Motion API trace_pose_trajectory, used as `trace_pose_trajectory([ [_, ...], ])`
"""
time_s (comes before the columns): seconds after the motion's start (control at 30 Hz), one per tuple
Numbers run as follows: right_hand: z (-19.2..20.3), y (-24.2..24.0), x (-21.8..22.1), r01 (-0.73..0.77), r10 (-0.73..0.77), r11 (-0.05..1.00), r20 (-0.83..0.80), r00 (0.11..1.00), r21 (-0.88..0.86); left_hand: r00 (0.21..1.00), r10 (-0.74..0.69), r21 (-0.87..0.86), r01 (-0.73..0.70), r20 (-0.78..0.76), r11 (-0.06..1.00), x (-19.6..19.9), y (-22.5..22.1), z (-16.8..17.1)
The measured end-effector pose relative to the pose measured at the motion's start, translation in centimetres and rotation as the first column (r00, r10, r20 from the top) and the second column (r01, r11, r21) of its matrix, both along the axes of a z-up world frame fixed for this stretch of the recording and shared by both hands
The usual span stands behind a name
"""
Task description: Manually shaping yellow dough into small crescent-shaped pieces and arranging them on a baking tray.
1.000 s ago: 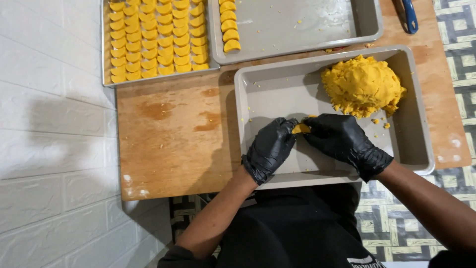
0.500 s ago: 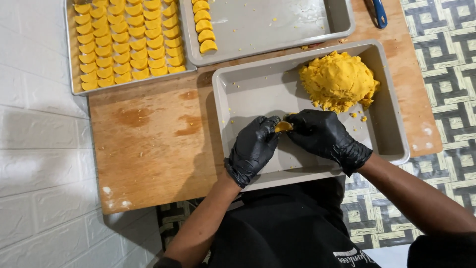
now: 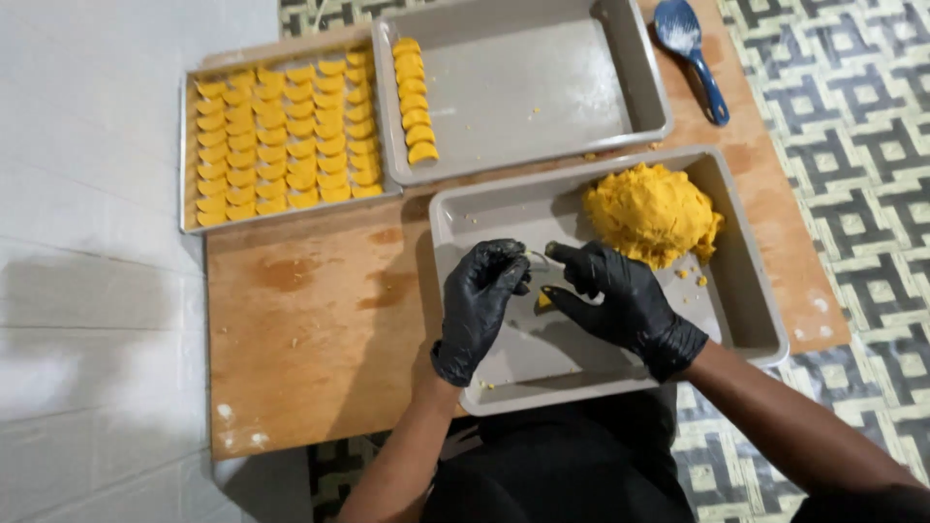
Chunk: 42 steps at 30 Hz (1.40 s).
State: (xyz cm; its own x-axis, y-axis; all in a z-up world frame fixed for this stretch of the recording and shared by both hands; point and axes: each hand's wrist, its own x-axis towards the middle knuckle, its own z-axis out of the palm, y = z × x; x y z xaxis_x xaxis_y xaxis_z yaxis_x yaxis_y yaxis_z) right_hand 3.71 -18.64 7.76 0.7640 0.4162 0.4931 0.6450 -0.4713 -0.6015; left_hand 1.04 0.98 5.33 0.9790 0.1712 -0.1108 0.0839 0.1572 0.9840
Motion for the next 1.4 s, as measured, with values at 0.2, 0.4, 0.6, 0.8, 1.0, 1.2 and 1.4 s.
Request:
trace_pose_trajectory([
  [0.2, 0.8, 0.3, 0.7, -0.164, 0.251, 0.888, 0.155, 0.955, -0.43, 0.983, 0.181, -0.071, -0.178, 0.036, 0.981, -0.5, 0.2, -0.3],
  [0.4, -1.4, 0.8, 0.8, -0.199, 0.38, 0.828, 0.263, 0.887, -0.525, 0.983, 0.171, 0.018, -0.173, 0.07, 0.985, -0.3, 0.7, 1.2],
  [0.6, -3.2, 0.2, 1.4, -0.221, 0.415, 0.812, 0.268, 0.869, -0.541, 0.978, 0.201, -0.017, -0.201, 0.056, 0.98, -0.5, 0.4, 1.7],
  [0.8, -1.4, -0.4, 0.9, -0.268, 0.442, 0.776, 0.188, 0.877, -0.57, 0.956, 0.104, 0.114, -0.139, 0.273, 0.984, -0.8, 0.3, 0.4],
  [1.0, -1.7, 0.0, 1.1, -0.177, 0.394, 0.767, 0.235, 0.889, -0.617, 0.958, 0.1, 0.144, -0.143, 0.267, 0.979, -0.7, 0.2, 0.4],
  [1.2, -1.1, 0.1, 1.1, -0.229, 0.385, 0.789, 0.168, 0.907, -0.569, 0.962, 0.114, 0.139, -0.152, 0.25, 0.979, -0.7, 0.2, -0.3],
  [1.4, -2.7, -1.1, 1.6, -0.388, 0.445, 0.771, -0.01, 0.896, -0.504, 0.967, 0.124, 0.064, -0.141, 0.221, 0.988, -0.7, 0.2, -0.4],
])
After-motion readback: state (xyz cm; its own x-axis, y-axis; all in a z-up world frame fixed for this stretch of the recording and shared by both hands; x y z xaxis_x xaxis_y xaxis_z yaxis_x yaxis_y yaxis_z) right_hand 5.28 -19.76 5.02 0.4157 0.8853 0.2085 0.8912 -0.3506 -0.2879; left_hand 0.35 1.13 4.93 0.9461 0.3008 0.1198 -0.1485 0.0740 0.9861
